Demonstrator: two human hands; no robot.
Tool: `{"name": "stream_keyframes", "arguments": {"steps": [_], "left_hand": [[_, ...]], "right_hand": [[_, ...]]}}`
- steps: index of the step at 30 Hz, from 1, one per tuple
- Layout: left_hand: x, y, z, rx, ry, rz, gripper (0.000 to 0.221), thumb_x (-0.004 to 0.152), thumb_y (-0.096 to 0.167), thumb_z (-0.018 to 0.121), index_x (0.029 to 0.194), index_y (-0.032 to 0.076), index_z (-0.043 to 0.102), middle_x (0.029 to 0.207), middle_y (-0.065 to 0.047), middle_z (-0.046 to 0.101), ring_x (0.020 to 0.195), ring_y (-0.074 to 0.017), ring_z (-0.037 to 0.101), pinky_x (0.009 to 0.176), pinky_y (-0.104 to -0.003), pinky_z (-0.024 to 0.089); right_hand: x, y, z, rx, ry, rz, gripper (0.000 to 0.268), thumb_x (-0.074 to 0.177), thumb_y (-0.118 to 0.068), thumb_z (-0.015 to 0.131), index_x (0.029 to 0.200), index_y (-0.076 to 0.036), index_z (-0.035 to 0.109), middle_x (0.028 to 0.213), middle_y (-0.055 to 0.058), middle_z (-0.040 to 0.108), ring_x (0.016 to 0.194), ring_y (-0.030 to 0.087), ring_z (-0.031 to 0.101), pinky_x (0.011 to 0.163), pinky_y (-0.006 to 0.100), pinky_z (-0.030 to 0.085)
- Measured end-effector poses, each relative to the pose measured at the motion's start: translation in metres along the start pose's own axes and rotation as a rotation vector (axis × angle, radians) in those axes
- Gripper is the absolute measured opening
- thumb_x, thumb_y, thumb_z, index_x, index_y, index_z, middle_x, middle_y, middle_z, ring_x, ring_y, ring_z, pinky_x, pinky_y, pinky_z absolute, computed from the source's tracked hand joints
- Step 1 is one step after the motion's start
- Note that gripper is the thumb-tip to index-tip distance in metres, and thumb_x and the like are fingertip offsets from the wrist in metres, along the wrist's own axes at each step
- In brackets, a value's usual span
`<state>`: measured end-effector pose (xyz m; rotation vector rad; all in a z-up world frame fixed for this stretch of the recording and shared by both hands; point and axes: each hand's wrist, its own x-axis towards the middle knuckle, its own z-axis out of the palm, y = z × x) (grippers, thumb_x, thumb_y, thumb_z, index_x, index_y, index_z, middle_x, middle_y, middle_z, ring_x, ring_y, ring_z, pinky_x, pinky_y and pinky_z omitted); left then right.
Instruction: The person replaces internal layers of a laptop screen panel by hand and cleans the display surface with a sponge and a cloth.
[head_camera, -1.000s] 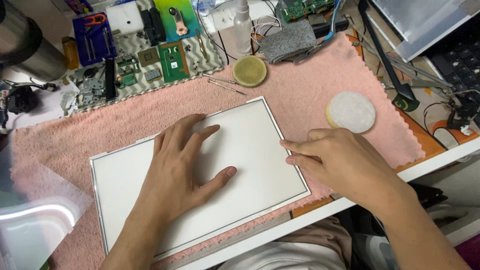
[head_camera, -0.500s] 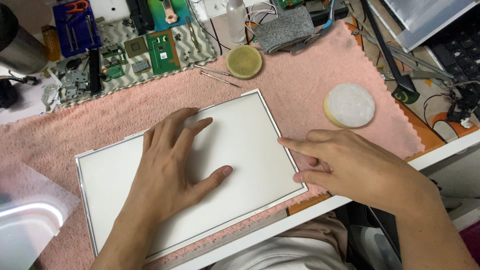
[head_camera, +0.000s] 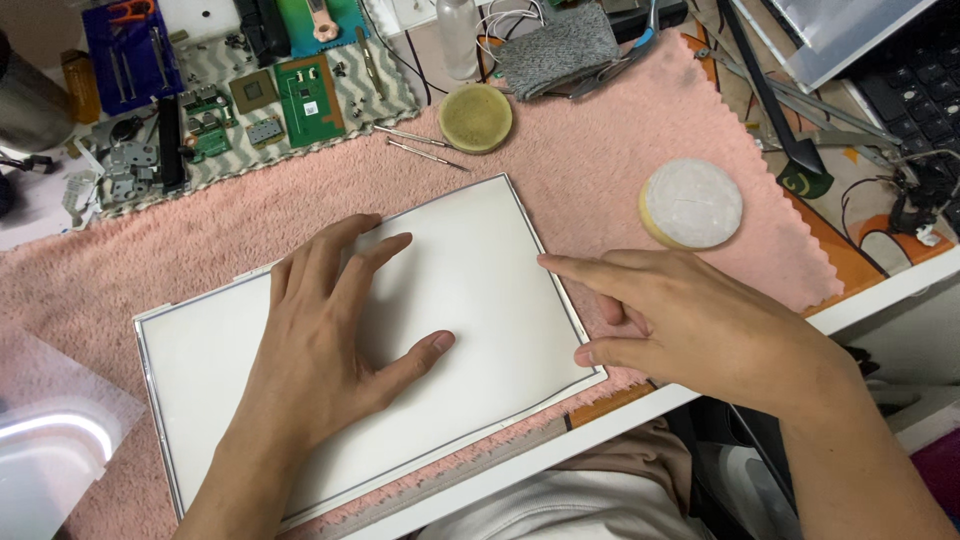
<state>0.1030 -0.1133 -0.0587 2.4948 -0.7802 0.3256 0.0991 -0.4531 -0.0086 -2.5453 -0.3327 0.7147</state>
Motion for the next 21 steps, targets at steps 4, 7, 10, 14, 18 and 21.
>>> {"name": "stream_keyframes", "arguments": {"steps": [4, 7, 10, 14, 18, 21], "left_hand": [[0.000, 0.001, -0.001, -0.003, -0.003, -0.014, 0.081, 0.095, 0.060, 0.084, 0.157, 0.012, 0.061, 0.162, -0.022, 0.057, 0.146, -0.0421, 0.060, 0.118, -0.057, 0.043], [0.000, 0.002, -0.001, -0.004, 0.004, -0.016, 0.078, 0.095, 0.059, 0.084, 0.155, 0.013, 0.063, 0.162, -0.022, 0.057, 0.144, -0.0429, 0.060, 0.119, -0.058, 0.043], [0.001, 0.003, -0.002, -0.003, 0.008, -0.016, 0.077, 0.096, 0.059, 0.084, 0.155, 0.014, 0.064, 0.161, -0.022, 0.057, 0.144, -0.0430, 0.059, 0.119, -0.058, 0.043], [0.000, 0.002, -0.001, -0.003, 0.001, -0.022, 0.077, 0.095, 0.060, 0.083, 0.154, 0.014, 0.065, 0.162, -0.021, 0.057, 0.144, -0.0432, 0.059, 0.118, -0.059, 0.042], [0.001, 0.003, -0.002, 0.004, 0.001, -0.021, 0.075, 0.095, 0.060, 0.083, 0.152, 0.015, 0.067, 0.160, -0.021, 0.057, 0.143, -0.0429, 0.059, 0.118, -0.058, 0.043], [0.002, 0.005, -0.004, -0.004, -0.002, -0.020, 0.072, 0.096, 0.061, 0.083, 0.149, 0.014, 0.069, 0.159, -0.021, 0.058, 0.142, -0.0420, 0.059, 0.117, -0.057, 0.043]], "right_hand": [[0.001, -0.001, 0.000, 0.015, -0.034, 0.045, 0.088, 0.093, -0.031, 0.092, 0.175, -0.042, 0.063, 0.089, -0.005, 0.063, 0.083, 0.014, 0.066, 0.083, 0.029, 0.059], [0.003, 0.009, 0.003, -0.009, -0.031, -0.014, 0.085, 0.093, -0.032, 0.091, 0.174, -0.038, 0.063, 0.096, -0.005, 0.070, 0.088, 0.015, 0.070, 0.088, 0.029, 0.057], [0.004, 0.015, 0.002, -0.070, -0.069, -0.027, 0.089, 0.093, -0.034, 0.091, 0.176, -0.039, 0.059, 0.104, -0.005, 0.076, 0.095, 0.015, 0.074, 0.093, 0.029, 0.057], [0.000, 0.016, 0.004, -0.111, -0.073, -0.030, 0.080, 0.101, -0.048, 0.081, 0.177, -0.042, 0.057, 0.105, -0.006, 0.077, 0.100, 0.015, 0.075, 0.097, 0.030, 0.056], [-0.006, 0.009, 0.006, -0.184, -0.031, -0.092, 0.073, 0.102, -0.049, 0.079, 0.172, -0.036, 0.062, 0.102, 0.000, 0.075, 0.102, 0.023, 0.078, 0.092, 0.039, 0.058], [-0.013, 0.000, 0.007, -0.178, -0.016, 0.012, 0.066, 0.102, -0.049, 0.079, 0.167, -0.041, 0.069, 0.104, -0.004, 0.075, 0.097, 0.022, 0.080, 0.083, 0.041, 0.058]]}}
